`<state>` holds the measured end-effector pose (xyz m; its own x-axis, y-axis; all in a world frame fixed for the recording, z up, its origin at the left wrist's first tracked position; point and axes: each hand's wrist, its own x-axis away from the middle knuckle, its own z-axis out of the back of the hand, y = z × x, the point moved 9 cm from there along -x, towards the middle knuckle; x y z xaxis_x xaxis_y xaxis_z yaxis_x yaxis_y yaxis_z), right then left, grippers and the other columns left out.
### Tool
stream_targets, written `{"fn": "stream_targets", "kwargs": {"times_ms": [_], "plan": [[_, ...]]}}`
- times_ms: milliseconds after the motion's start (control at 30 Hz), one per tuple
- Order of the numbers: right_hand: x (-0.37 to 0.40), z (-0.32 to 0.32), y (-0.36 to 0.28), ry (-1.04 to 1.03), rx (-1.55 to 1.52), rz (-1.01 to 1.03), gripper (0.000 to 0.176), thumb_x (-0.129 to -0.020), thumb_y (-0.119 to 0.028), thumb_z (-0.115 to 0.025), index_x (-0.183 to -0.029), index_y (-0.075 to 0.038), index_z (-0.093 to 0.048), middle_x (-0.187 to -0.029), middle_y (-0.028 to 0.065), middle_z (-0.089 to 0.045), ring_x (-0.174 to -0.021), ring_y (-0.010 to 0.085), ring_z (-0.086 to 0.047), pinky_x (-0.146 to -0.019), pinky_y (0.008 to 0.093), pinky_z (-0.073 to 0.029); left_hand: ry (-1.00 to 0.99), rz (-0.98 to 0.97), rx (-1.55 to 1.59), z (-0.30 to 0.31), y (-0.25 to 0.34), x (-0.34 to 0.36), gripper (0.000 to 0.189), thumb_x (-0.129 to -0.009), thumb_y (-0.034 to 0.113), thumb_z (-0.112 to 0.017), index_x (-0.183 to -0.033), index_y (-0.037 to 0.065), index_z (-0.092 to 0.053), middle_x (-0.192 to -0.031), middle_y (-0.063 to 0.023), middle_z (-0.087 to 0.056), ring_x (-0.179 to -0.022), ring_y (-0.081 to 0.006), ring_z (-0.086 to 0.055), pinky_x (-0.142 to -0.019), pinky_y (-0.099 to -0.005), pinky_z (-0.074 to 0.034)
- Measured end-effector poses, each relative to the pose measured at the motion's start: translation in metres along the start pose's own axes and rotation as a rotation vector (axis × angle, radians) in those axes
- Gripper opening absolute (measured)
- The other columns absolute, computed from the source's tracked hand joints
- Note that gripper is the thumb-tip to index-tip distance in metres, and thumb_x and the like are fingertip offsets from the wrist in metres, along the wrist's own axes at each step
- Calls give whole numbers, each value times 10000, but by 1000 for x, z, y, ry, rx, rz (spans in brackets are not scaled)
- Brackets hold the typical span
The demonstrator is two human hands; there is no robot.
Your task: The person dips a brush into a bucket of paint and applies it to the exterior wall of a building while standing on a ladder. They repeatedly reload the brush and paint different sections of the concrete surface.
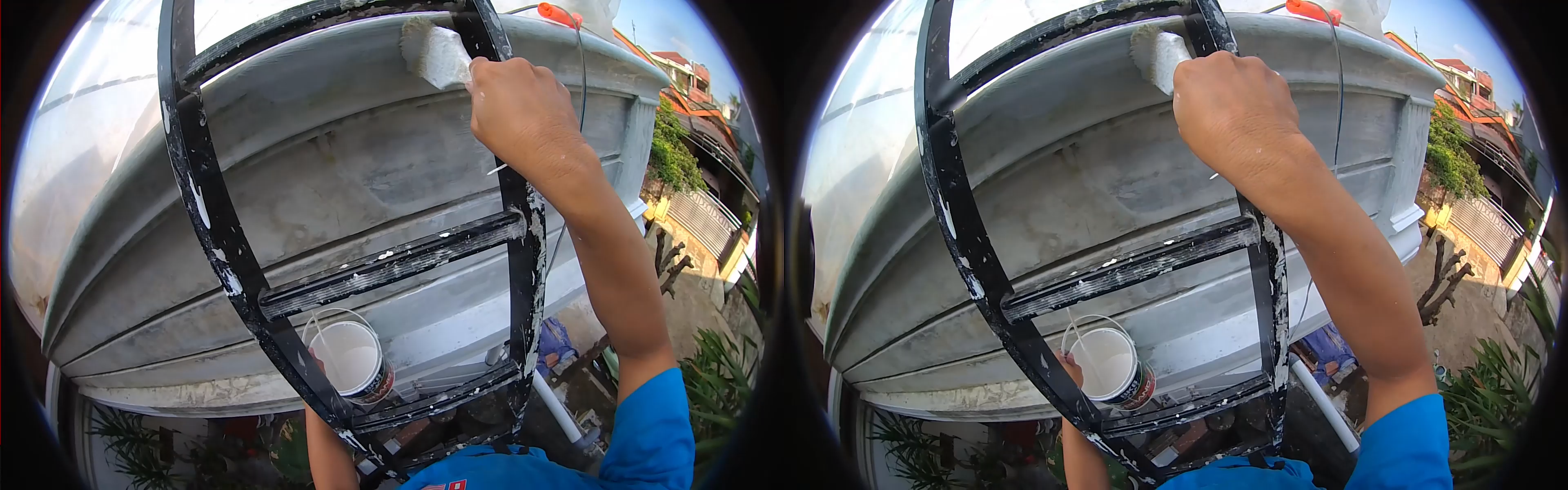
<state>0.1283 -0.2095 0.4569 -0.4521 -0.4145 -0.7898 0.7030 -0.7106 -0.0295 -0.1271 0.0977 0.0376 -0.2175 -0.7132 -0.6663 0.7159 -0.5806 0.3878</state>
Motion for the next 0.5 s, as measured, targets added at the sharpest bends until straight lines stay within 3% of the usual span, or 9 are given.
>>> {"fn": "stream_targets", "kwargs": {"times_ms": [100, 267, 400, 500], "plan": [[1, 7, -7, -77, 110, 42, 159, -807, -68, -533, -835, 0, -674, -841, 196, -665, -819, 336, -661, -718, 407, -537, 26, -33, -33, 7, 5, 1, 88, -842, 107, -536, -827, 21, -522, -734, -185, -543, -687, -377, -556, -620, -456, -411], [13, 29, -11, -32, 218, 61, 142, -789, -53, -560, -842, -3, -682, -858, 191, -667, -830, 320, -664, -711, 397, -543, 140, -139, 21, 38, 39, 0, 79, -837, 96, -535, -826, 19, -522, -727, -187, -551, -698, -376, -567, -626, -458, -416], [4, 24, -25, -38, 205, 81, 133, -771, -42, -589, -853, -13, -689, -862, 167, -674, -829, 310, -670, -698, 381, -550, 97, -62, 9, 34, 40, -5, 92, -839, 97, -529, -861, 9, -537, -727, -194, -562, -695, -382, -571, -622, -452, -423], [5, 5, -60, -82, 68, 165, 132, -770, -48, -603, -862, -10, -690, -850, 180, -671, -823, 308, -674, -678, 372, -557, -60, 2, -48, 0, -1, -9, 118, -844, 108, -525, -891, 2, -548, -738, -200, -573, -695, -386, -575, -623, -449, -430]]}}
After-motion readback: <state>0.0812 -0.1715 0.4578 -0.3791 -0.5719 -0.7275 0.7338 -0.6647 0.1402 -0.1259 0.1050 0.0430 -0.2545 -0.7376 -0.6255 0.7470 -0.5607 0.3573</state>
